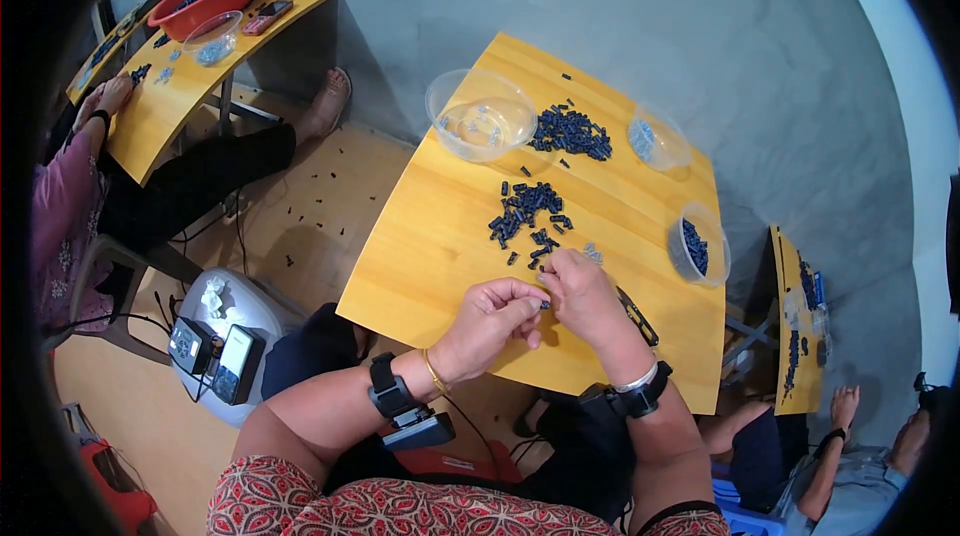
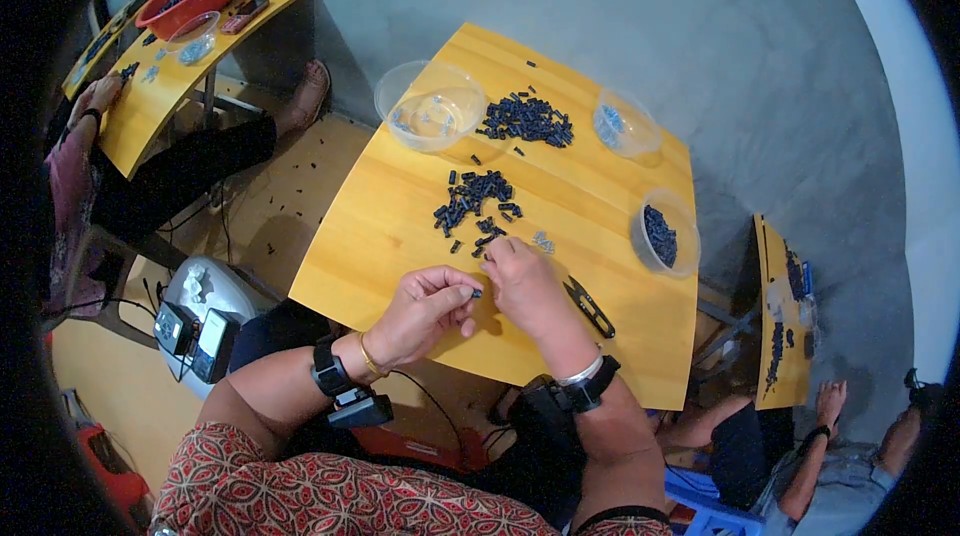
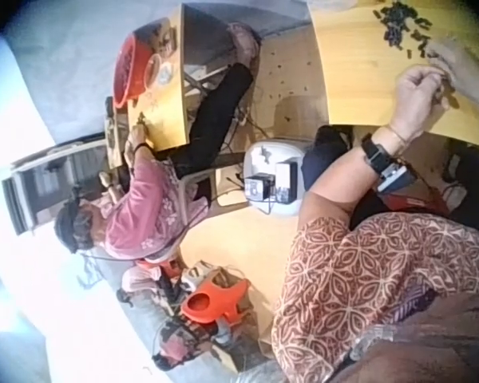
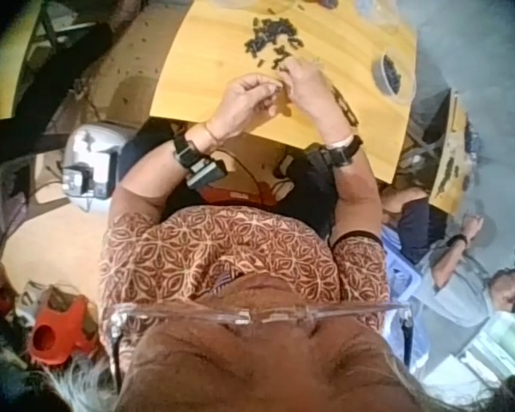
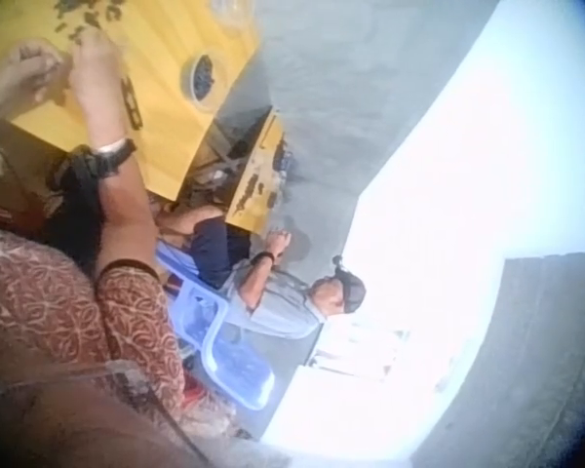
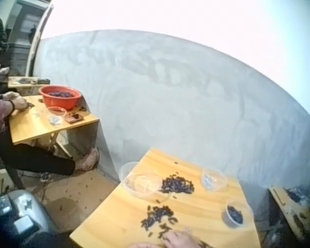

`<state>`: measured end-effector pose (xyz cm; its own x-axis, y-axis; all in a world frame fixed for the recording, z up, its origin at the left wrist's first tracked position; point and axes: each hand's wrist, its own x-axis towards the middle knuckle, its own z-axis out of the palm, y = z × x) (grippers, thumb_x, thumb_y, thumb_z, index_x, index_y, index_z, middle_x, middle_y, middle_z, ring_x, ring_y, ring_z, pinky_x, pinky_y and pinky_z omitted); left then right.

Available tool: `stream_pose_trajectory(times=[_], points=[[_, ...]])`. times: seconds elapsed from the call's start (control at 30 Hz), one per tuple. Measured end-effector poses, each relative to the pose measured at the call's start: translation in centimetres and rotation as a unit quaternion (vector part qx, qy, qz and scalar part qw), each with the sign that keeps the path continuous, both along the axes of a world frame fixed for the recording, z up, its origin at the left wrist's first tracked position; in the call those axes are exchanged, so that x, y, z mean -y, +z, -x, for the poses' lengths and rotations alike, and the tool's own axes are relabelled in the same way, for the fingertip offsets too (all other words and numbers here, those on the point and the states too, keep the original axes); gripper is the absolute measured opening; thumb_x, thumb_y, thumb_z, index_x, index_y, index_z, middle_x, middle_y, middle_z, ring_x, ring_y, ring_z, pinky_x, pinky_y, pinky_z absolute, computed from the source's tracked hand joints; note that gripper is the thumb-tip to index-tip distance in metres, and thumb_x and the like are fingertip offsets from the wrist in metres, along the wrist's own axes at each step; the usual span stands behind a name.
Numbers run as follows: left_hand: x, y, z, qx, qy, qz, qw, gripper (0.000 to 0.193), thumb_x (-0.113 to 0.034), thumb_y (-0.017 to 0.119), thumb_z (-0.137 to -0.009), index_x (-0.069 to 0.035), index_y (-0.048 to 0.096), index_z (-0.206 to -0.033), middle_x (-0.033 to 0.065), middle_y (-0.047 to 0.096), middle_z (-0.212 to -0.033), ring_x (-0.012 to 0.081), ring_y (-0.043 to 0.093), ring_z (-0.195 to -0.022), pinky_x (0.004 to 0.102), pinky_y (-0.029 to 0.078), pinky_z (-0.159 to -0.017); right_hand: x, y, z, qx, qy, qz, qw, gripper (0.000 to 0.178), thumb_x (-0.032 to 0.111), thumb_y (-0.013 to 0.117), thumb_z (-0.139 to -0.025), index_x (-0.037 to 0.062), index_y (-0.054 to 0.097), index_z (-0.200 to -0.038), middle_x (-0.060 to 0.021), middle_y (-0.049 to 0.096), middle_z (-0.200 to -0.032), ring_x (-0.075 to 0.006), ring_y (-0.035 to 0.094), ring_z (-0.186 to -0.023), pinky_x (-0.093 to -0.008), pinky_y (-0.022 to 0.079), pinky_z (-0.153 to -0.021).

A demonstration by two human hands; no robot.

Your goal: Assembling small black plastic components at a workshop table.

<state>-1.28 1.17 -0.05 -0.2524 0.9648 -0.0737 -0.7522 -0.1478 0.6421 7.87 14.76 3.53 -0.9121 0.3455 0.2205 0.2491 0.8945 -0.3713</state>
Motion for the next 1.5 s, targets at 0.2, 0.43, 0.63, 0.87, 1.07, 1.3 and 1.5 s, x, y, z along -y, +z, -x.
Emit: stream_pose_trajectory(times=[0.2,0.43,0.63,0.87,1.07,1.3,1.5], points=[[-0.2,-0.2,-0.1,0.017,0.007,-0.013,1.000,0.011,-0.004,0.050,-0.086,0.000,0.058,-0.091,0.0037,0.056,-0.074,0.0099,0.052,-0.065,0.0279,0.050,-0.058,0.3,0.5,-0.6,0.031,-0.035,-0.021,0.999,0.015,-0.002,0.055,-0.070,-0.0002,0.043,-0.078,-0.0195,0.051,-0.071,-0.0386,0.053,-0.069,-0.0426,0.043,-0.060],[-0.6,0.1,-0.2,0.017,0.013,0.002,1.000,0.011,-0.004,0.050,-0.086,0.000,0.059,-0.091,0.0042,0.056,-0.072,0.0114,0.053,-0.063,0.0294,0.050,-0.058,-0.4,0.0,-1.7,-0.003,-0.017,-0.026,1.000,0.020,-0.002,0.056,-0.068,-0.0025,0.046,-0.085,-0.0205,0.053,-0.075,-0.0347,0.055,-0.071,-0.0391,0.045,-0.063],[-0.7,0.0,-0.2,0.032,0.012,0.013,0.999,0.012,-0.006,0.051,-0.086,0.001,0.058,-0.093,0.0043,0.054,-0.072,0.0113,0.054,-0.061,0.0238,0.050,-0.058,0.7,0.2,-4.1,-0.167,-0.051,0.464,0.868,0.013,0.000,0.050,-0.083,-0.0010,0.050,-0.096,-0.0053,0.056,-0.081,-0.0116,0.054,-0.070,-0.0255,0.045,-0.065],[-0.7,0.1,-0.2,0.015,0.001,0.014,1.000,0.013,-0.007,0.049,-0.087,0.001,0.058,-0.095,0.0057,0.056,-0.075,0.0134,0.054,-0.066,0.0295,0.050,-0.062,2.1,-0.4,-4.2,-0.239,0.003,0.643,0.727,0.007,0.001,0.048,-0.086,0.0002,0.050,-0.093,-0.0037,0.054,-0.078,-0.0100,0.053,-0.072,-0.0220,0.044,-0.065],[-0.6,-0.1,-0.1,0.029,-0.008,-0.003,1.000,0.014,-0.007,0.049,-0.087,0.001,0.056,-0.096,0.0055,0.055,-0.075,0.0138,0.054,-0.067,0.0300,0.050,-0.065,2.4,-0.7,-4.5,-0.231,-0.003,0.632,0.740,0.008,0.002,0.049,-0.085,0.0009,0.049,-0.093,-0.0032,0.054,-0.077,-0.0091,0.053,-0.071,-0.0210,0.044,-0.065],[-0.5,0.2,-0.1,0.028,-0.008,0.005,1.000,0.013,-0.007,0.049,-0.088,0.001,0.056,-0.096,0.0060,0.055,-0.075,0.0142,0.054,-0.067,0.0308,0.050,-0.065,3.2,-0.7,-4.3,-0.224,-0.021,0.582,0.781,0.009,0.000,0.050,-0.084,0.0024,0.049,-0.093,-0.0011,0.052,-0.081,-0.0071,0.051,-0.073,-0.0205,0.044,-0.068],[-0.5,0.0,0.0,0.030,-0.014,-0.010,0.999,0.013,-0.007,0.049,-0.087,0.000,0.058,-0.095,0.0052,0.056,-0.076,0.0125,0.054,-0.068,0.0283,0.048,-0.061,3.0,-0.4,-4.1,-0.230,0.013,0.455,0.860,0.010,-0.005,0.050,-0.081,0.0012,0.048,-0.089,-0.0026,0.048,-0.081,-0.0087,0.048,-0.075,-0.0206,0.041,-0.068]])
